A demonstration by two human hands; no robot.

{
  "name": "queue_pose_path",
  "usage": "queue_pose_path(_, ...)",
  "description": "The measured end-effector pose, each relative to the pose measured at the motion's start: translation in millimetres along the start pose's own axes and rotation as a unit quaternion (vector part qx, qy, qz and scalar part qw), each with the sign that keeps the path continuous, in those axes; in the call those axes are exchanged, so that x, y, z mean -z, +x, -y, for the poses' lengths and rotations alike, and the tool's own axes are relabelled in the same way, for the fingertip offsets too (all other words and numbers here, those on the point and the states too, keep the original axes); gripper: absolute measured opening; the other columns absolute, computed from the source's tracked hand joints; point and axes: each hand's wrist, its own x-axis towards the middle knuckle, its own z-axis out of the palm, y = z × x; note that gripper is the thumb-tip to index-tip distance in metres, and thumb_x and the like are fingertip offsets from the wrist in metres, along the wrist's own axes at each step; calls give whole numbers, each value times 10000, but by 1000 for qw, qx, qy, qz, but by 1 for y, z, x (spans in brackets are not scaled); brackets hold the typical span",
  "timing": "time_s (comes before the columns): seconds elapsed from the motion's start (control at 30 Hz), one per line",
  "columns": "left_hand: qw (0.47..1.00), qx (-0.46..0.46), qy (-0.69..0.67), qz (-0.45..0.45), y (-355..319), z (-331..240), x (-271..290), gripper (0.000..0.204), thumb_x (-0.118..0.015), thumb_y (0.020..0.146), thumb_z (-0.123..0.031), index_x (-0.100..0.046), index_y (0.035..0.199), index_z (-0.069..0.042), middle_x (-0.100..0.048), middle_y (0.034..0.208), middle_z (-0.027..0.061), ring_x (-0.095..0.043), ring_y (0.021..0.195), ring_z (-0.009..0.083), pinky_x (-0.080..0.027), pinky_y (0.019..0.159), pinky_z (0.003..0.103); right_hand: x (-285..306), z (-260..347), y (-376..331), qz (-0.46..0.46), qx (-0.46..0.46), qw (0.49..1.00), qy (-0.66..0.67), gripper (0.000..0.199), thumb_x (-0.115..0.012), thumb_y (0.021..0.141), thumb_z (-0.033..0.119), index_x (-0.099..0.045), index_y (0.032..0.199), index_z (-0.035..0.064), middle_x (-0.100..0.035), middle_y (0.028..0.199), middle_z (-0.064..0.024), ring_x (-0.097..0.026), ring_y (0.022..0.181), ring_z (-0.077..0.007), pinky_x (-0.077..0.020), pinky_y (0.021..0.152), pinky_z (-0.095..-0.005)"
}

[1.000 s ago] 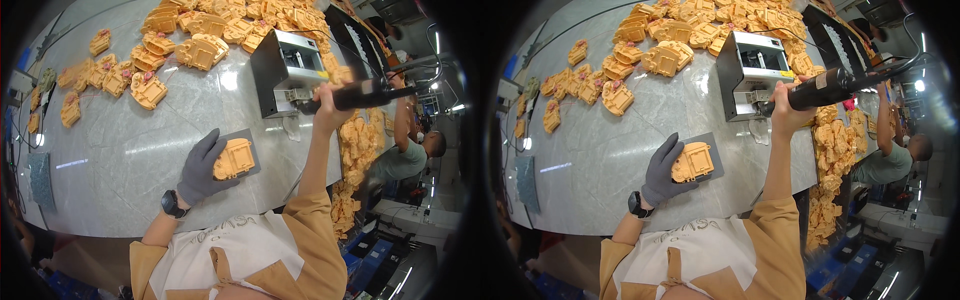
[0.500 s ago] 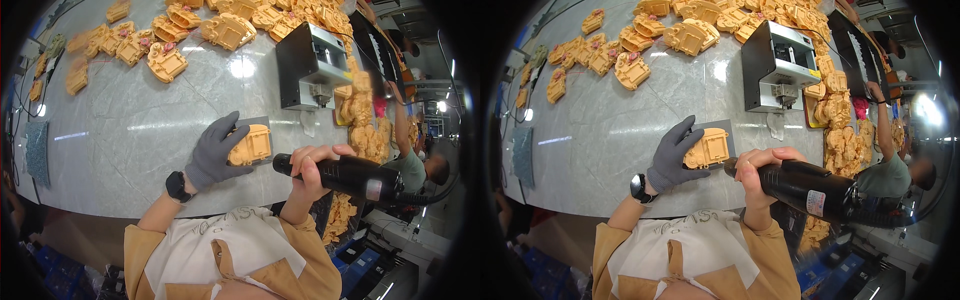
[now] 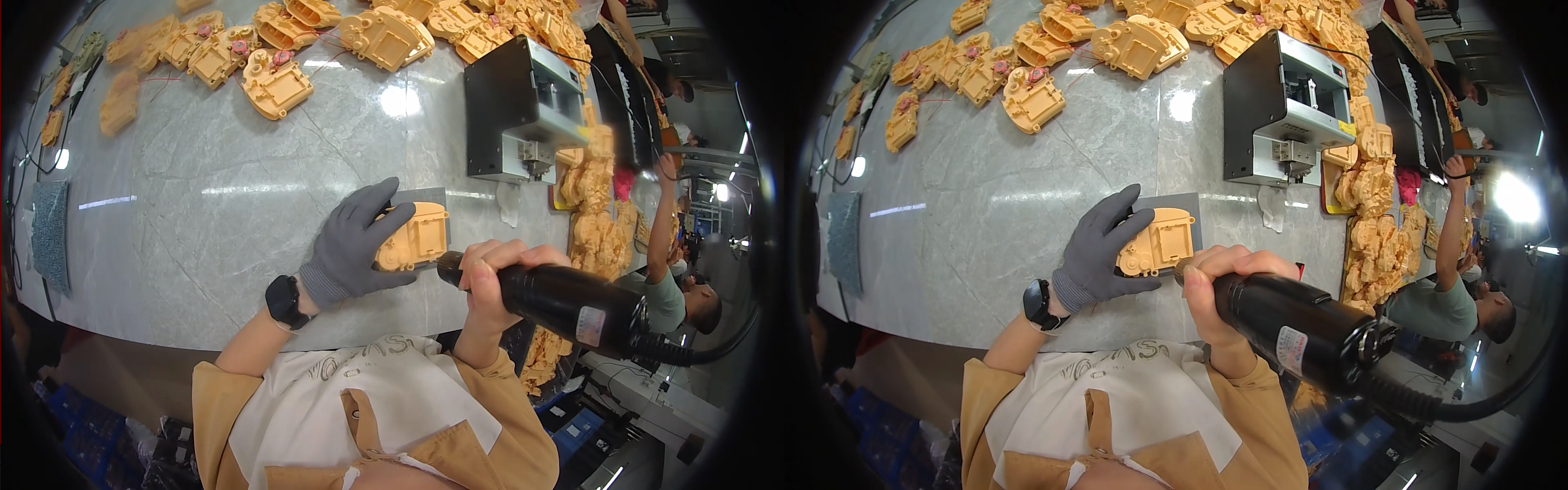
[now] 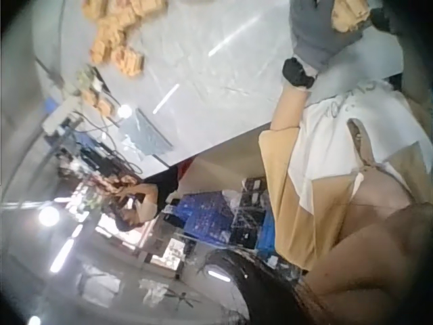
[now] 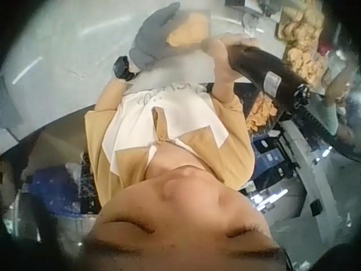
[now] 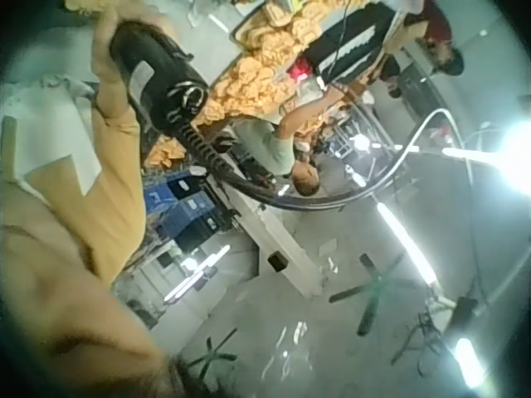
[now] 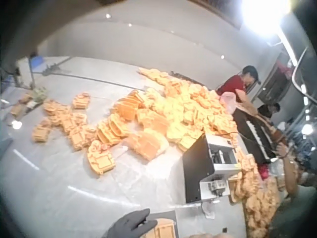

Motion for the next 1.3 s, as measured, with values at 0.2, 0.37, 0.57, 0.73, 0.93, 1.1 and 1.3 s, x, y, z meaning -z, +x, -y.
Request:
queue_pose_path(0.2, 1000, -4, -20, -18, -1, 1, 0, 695, -789, 582, -374, -534, 1181, -132, -408, 1282, 186, -450, 1136, 335, -397, 940, 415, 3, 2, 0, 30, 15, 999, -2, 491, -563, 704, -99, -319, 1086, 91, -472, 605, -46, -466, 428, -154, -434, 450, -304)
queue_pose_path(0.37, 1000, -13, 14, -8, 1, 1, -1, 757, -779, 577, -440, -518, 1202, -101, -413, 1278, 215, -464, 1134, 341, -310, 1003, 484, 55, 13, 40, -137, 113, 982, 71, 580, -547, 717, -41, -295, 1231, 56, -469, 607, -46, -483, 468, -155, -443, 515, -322)
queue_pose_path(0.57, 998, -13, 53, -2, 2, -1, 0, 848, -753, 570, -517, -477, 1233, -66, -432, 1244, 223, -463, 1141, 346, -198, 1035, 567, 89, -25, 123, -251, 111, 954, -122, 422, -543, 734, -68, -375, 1121, -56, -547, 584, -68, -499, 499, -109, -448, 612, -270)
queue_pose_path(0.73, 999, -6, 45, 5, 2, 0, 0, 873, -759, 556, -521, -463, 1244, -73, -431, 1245, 212, -484, 1113, 344, -194, 1036, 567, 94, -37, 111, -214, 70, 960, -169, 396, -555, 721, -86, -392, 1081, -56, -556, 585, -61, -507, 499, -112, -443, 598, -257)
queue_pose_path(0.93, 999, -4, 42, 5, 0, 4, -2, 855, -759, 566, -516, -458, 1245, -91, -425, 1253, 189, -550, 1023, 304, -187, 1051, 543, 31, 19, 29, -79, 42, 992, 85, 517, -577, 748, 5, -289, 1173, 65, -447, 585, -43, -445, 434, -152, -432, 491, -312)
queue_pose_path(1.1, 999, -11, 48, 19, -2, 4, 1, 829, -753, 573, -512, -459, 1247, -129, -396, 1288, 183, -508, 1073, 289, -202, 1052, 531, -8, 26, -3, 43, -24, 993, 106, 497, -569, 759, -79, -301, 1135, 104, -517, 659, -68, -495, 516, -174, -446, 553, -349)
queue_pose_path(1.3, 999, -7, 38, 30, -1, 5, 1, 811, -749, 574, -493, -451, 1253, -166, -383, 1305, 177, -464, 1127, 284, -229, 1043, 529, -18, 19, -5, 77, -46, 995, 51, 505, -535, 763, -127, -291, 1132, 115, -522, 680, -80, -500, 551, -192, -449, 571, -354)
